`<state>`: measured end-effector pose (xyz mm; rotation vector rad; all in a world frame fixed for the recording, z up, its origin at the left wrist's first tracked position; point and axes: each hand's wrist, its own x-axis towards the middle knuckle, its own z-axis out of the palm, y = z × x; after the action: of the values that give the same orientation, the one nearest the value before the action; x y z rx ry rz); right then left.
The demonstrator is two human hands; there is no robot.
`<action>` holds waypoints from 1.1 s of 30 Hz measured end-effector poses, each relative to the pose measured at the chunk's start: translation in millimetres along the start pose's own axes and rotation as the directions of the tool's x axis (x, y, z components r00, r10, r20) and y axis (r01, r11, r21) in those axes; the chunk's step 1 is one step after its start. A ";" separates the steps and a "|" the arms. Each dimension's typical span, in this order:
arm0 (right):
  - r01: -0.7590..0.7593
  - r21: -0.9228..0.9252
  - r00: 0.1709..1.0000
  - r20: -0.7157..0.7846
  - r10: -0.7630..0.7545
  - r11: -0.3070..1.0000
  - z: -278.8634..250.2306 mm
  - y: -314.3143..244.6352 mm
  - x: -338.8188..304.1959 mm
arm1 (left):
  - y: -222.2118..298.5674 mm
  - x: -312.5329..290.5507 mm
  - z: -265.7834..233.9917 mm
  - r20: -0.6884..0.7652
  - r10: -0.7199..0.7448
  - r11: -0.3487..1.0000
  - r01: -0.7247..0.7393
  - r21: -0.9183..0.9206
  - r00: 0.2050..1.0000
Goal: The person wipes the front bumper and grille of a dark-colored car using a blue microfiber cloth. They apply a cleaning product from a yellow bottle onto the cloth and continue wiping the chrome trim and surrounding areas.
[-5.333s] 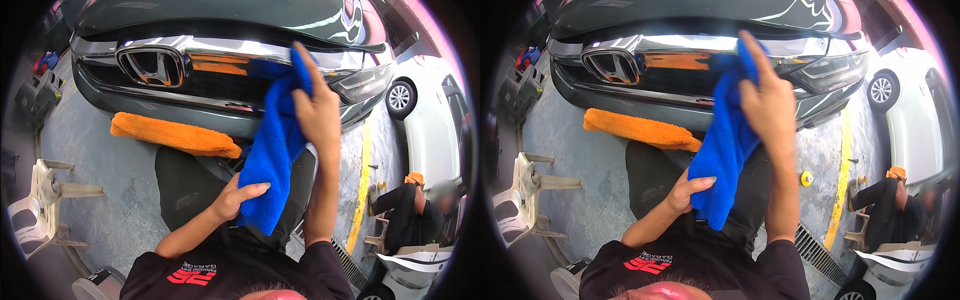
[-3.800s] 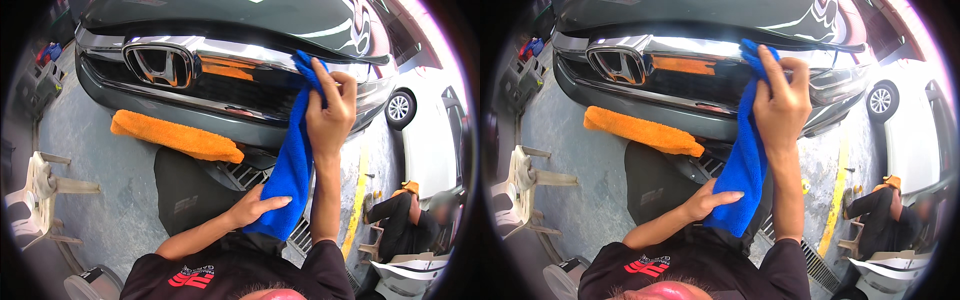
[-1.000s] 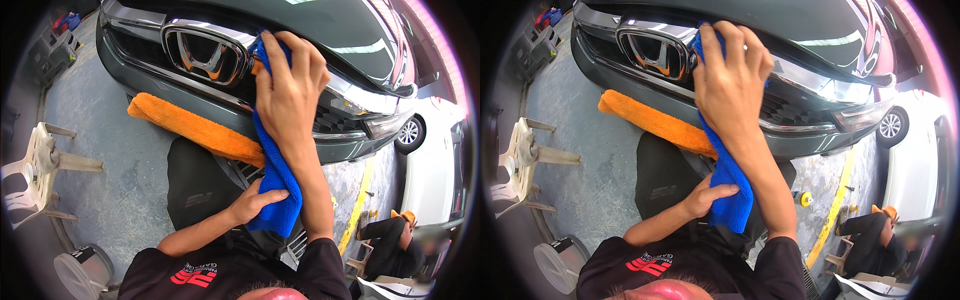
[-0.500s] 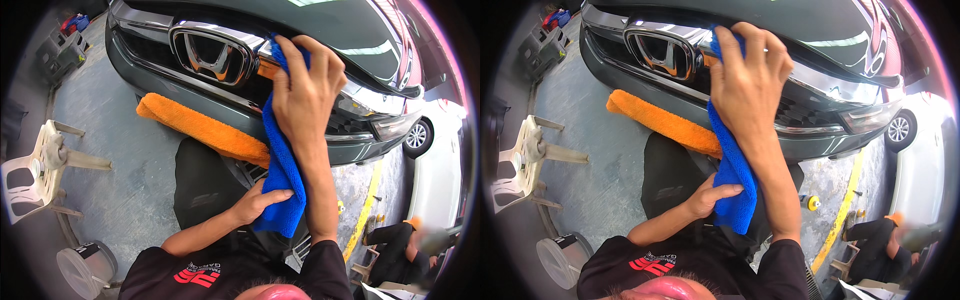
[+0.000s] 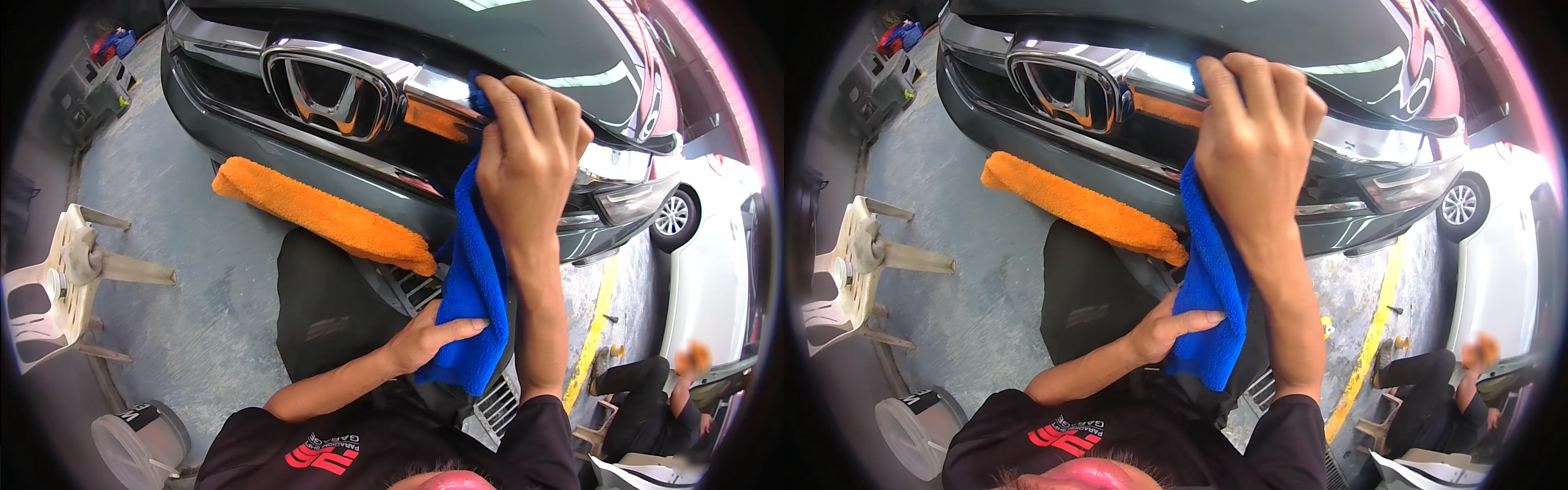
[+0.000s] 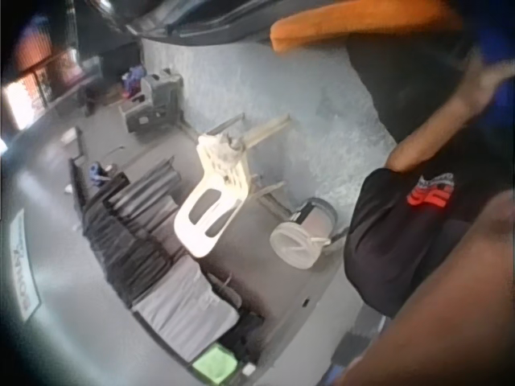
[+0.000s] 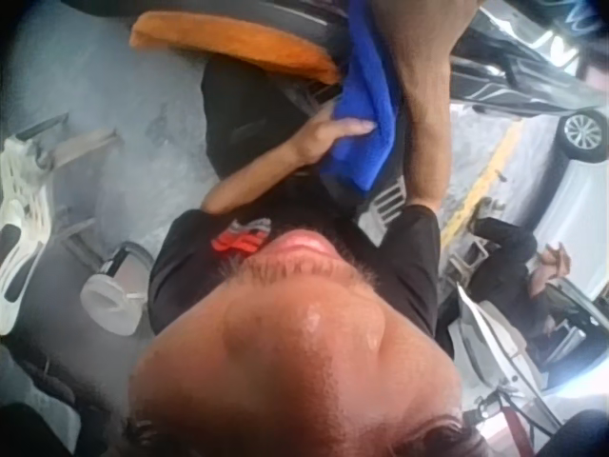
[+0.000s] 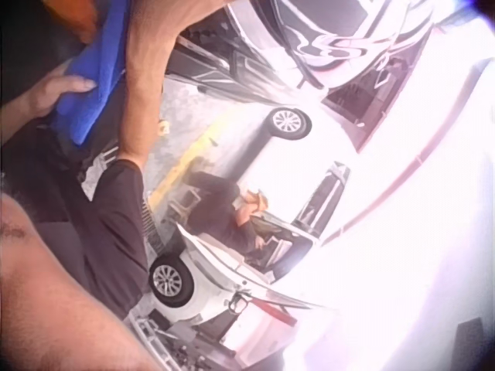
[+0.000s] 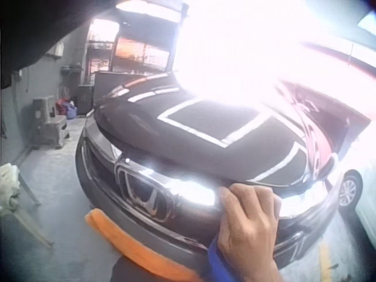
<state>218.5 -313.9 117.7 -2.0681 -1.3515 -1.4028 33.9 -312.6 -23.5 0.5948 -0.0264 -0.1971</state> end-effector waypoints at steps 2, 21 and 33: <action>0.007 0.008 1.000 0.009 -0.007 1.000 4.5 -9.7 1.8 | -3.4 2.1 1.2 -0.006 0.011 1.000 -0.011 -0.001 1.000; -0.115 -0.091 0.993 -0.039 0.112 0.989 -28.6 48.7 -35.8 | -3.2 15.5 26.2 -0.039 -0.076 0.995 0.078 0.060 0.996; -0.072 -0.110 0.997 -0.003 0.072 0.991 -19.0 40.9 -34.8 | -19.3 32.3 37.4 0.101 -0.162 0.986 0.158 0.050 0.982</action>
<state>238.7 -366.1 107.5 -2.1641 -1.2121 -1.4767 59.2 -355.2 -4.3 0.6282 -0.0840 -0.3848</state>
